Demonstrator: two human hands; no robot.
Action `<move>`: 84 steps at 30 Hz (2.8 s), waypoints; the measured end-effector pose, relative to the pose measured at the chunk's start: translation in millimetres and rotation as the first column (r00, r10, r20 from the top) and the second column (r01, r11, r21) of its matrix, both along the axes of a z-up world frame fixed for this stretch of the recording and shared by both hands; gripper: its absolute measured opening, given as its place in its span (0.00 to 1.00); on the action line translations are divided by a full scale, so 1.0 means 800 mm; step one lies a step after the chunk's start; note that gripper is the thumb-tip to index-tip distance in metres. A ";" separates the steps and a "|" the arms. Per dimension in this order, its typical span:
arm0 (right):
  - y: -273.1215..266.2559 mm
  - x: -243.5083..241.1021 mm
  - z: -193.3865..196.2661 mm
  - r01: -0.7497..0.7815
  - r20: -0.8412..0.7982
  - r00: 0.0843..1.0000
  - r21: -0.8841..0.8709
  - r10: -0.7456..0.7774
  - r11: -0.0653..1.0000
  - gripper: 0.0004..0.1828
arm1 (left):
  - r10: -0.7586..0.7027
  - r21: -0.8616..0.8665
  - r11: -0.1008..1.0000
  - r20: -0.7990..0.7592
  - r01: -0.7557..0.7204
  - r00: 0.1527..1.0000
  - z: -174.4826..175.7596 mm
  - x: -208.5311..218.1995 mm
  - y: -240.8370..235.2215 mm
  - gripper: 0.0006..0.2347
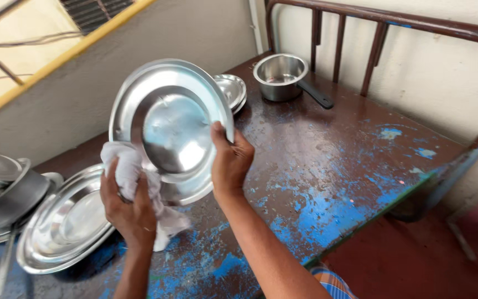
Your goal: The person wipes several stainless steel plates and bowls with a white cloth on a blue table. They handle the items one at a time, wiping both the inside and outside surfaces, and then place them into a stack.
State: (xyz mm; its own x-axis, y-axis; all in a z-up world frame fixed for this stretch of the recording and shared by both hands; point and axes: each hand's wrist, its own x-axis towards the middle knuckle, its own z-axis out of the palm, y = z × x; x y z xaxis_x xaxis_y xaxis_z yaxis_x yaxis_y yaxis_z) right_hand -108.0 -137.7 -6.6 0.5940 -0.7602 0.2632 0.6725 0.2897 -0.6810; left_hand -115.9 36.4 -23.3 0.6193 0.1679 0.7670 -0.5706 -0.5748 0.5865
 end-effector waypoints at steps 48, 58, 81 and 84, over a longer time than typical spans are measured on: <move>0.022 -0.023 -0.027 -0.327 -0.132 0.938 -0.043 0.319 0.944 0.19 | 0.008 0.640 0.767 -0.085 0.048 0.996 0.090 0.075 -0.001 0.18; 0.033 -0.003 -0.021 -0.234 -0.272 0.949 -0.257 0.162 0.938 0.19 | -0.642 -0.212 0.765 -0.165 0.608 0.749 0.019 0.040 -0.060 0.18; 0.024 0.002 -0.035 -0.346 -0.008 0.932 0.278 0.362 0.896 0.27 | -0.827 -0.944 0.297 -0.180 0.142 0.532 0.024 0.072 0.076 0.22; 0.033 -0.004 -0.038 -0.413 -0.046 0.895 0.289 0.443 0.864 0.28 | -0.748 -0.888 0.363 -0.096 0.284 0.657 -0.007 0.048 0.078 0.24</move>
State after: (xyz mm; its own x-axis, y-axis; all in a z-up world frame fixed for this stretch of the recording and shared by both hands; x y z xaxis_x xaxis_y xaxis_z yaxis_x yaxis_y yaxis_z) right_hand -111.1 -111.4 -37.1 0.8897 -0.4566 0.0041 0.3680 0.7117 -0.5984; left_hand -77.6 98.8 -28.9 0.9903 0.0239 0.1371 -0.1279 0.5442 0.8291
